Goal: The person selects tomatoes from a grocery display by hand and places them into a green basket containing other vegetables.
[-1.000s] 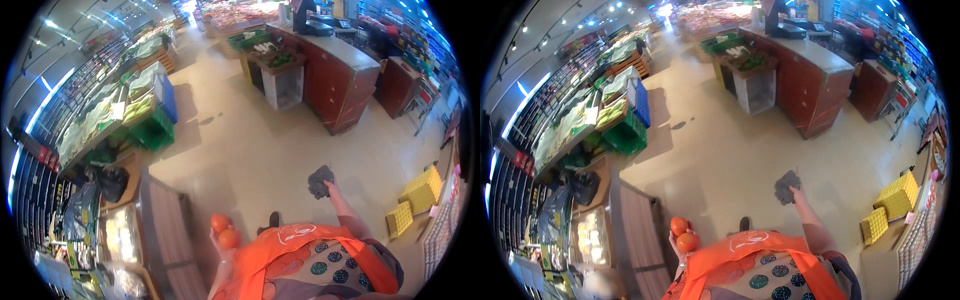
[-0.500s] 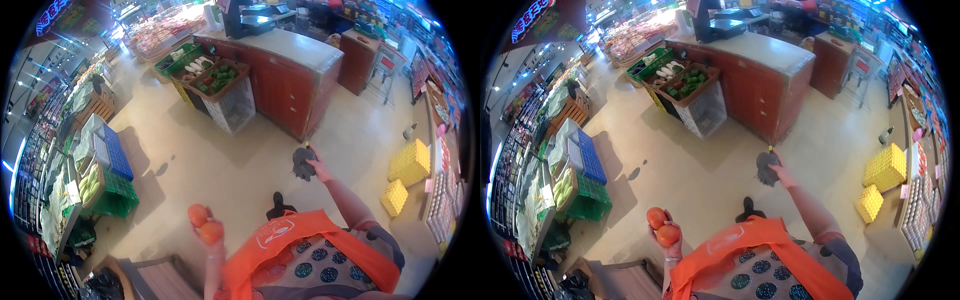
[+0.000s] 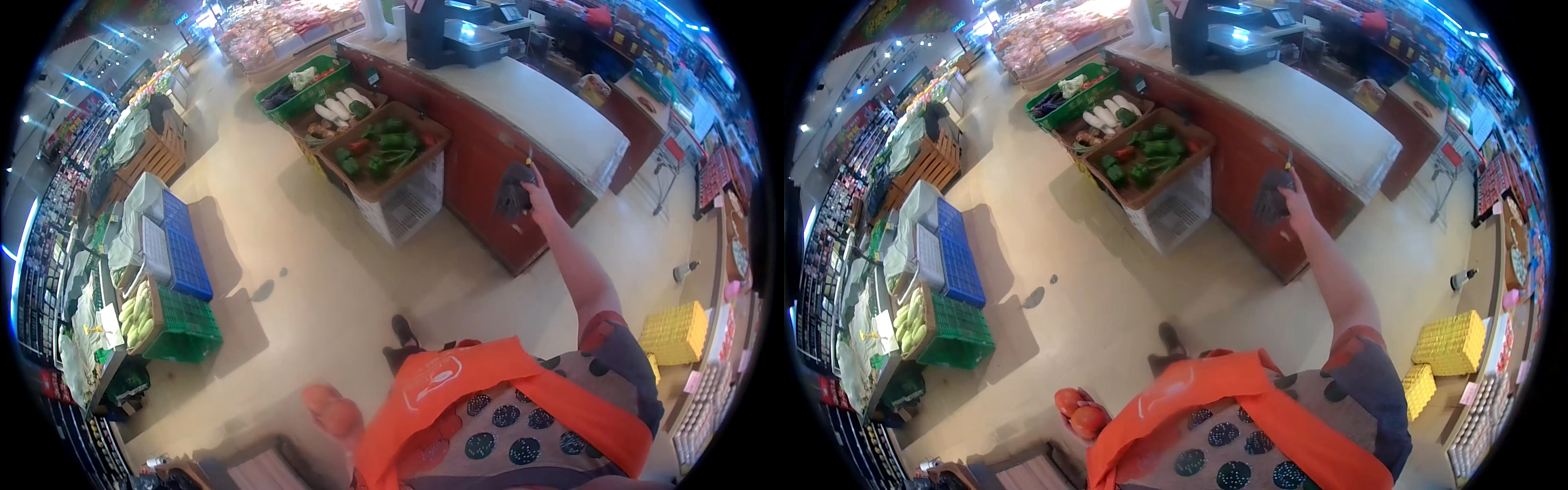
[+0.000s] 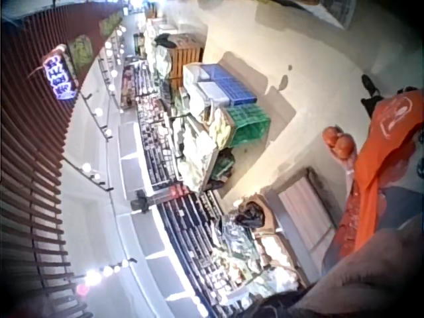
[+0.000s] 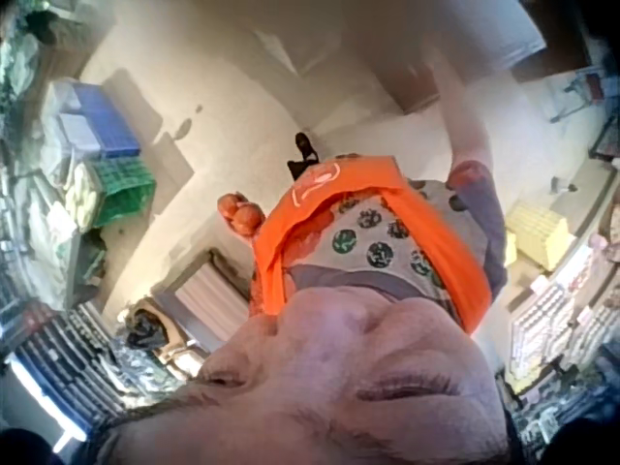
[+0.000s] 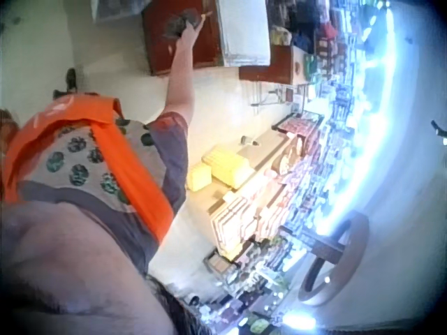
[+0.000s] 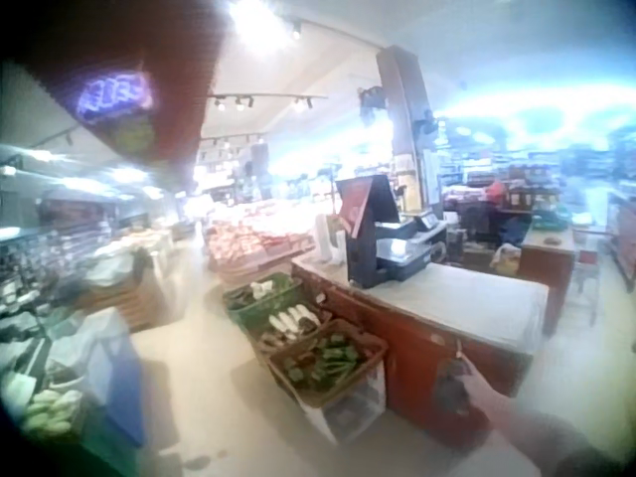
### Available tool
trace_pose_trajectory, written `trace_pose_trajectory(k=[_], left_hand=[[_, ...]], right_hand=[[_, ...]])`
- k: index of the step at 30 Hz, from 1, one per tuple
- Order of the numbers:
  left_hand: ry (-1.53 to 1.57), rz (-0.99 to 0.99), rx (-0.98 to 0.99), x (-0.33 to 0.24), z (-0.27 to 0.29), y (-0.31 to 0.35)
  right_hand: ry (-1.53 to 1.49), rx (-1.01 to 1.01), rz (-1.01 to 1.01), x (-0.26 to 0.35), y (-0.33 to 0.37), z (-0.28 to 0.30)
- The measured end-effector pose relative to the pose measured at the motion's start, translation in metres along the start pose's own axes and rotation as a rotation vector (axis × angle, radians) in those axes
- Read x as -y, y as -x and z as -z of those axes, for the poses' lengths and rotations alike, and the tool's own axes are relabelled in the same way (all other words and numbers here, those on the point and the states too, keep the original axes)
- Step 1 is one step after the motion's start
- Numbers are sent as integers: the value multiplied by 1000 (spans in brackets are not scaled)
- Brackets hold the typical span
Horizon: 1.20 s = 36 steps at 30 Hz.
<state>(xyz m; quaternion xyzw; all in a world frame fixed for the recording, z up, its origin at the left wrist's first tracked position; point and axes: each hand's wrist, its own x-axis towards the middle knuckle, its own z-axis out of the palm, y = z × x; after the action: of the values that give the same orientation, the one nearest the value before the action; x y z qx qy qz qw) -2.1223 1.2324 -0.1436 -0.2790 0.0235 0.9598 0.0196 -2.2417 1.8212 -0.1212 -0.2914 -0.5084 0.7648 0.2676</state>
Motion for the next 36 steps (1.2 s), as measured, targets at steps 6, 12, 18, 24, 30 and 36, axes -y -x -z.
trace_pose_trajectory(k=[6, 12, 18, 24, 30, 36], left_hand=[[17, 107, 28, 12, -99, -102], [-189, 85, 88, 28, -191, -199], [-191, 204, 124, 55, -241, -277], [-252, 232, 125, 72, -272, -328], [-248, 202, 83, 81, -286, -360], [-212, 278, 36, 74, -304, -408]], right_hand=[[73, -157, 36, 14, -106, -22], [343, -226, -11, 30, -178, -12], [770, -294, 125, 49, -279, 9], [964, -385, 158, 47, -362, 30], [1680, -768, -133, 51, -371, -31], [1412, -650, 243, 39, -357, -6]])
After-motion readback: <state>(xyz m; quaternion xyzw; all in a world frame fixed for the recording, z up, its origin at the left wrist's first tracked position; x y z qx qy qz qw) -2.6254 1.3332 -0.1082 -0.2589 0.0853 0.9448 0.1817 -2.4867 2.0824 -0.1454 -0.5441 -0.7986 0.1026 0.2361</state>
